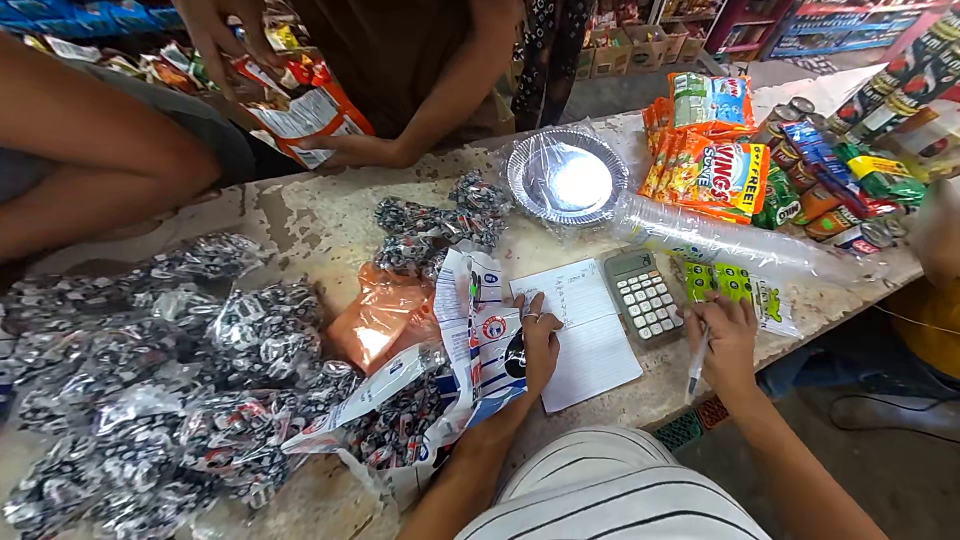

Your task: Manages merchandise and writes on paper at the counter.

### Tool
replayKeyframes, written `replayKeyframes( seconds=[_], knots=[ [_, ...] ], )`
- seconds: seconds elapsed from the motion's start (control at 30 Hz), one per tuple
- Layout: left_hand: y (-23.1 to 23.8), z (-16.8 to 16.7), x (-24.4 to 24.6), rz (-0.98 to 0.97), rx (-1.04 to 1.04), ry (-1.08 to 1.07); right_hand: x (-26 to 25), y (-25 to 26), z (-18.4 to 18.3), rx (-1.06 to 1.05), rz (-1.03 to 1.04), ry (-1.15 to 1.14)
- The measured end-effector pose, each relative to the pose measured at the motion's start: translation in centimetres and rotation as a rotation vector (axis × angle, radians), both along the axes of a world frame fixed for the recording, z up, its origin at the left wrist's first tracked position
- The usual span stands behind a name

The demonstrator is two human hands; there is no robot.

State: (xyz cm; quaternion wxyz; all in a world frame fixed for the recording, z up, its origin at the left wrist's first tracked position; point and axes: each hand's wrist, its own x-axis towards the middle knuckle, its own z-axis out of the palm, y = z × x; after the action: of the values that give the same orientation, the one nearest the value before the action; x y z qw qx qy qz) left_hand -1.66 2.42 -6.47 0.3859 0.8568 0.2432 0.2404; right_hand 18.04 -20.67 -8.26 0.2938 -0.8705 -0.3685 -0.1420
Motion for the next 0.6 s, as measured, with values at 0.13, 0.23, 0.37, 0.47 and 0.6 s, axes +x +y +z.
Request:
replayKeyframes(
  seconds=[0.13, 0.23, 0.37, 0.47, 0.6],
  knots=[
    [-0.1, 0.0, 0.1, 0.014, 0.005, 0.000, 0.2, -0.7, -0.9, -0.035, -0.001, 0.007],
    [-0.1, 0.0, 0.0, 0.011, 0.011, 0.000, -0.9, 0.4, 0.5, 0.049, 0.037, 0.033],
    [0.1, -0.1, -0.1, -0.006, 0.034, 0.016, -1.8, 1.9, 1.1, 0.131, 0.105, 0.040],
    [0.1, -0.2, 0.0, 0.000, 0.028, 0.004, -1.9, 2.3, 0.7, 0.145, 0.113, 0.032],
    [0.1, -0.4, -0.1, 0.011, 0.035, -0.002, -1.8, 2.5, -0.5, 0.017, 0.099, 0.020]
  ],
)
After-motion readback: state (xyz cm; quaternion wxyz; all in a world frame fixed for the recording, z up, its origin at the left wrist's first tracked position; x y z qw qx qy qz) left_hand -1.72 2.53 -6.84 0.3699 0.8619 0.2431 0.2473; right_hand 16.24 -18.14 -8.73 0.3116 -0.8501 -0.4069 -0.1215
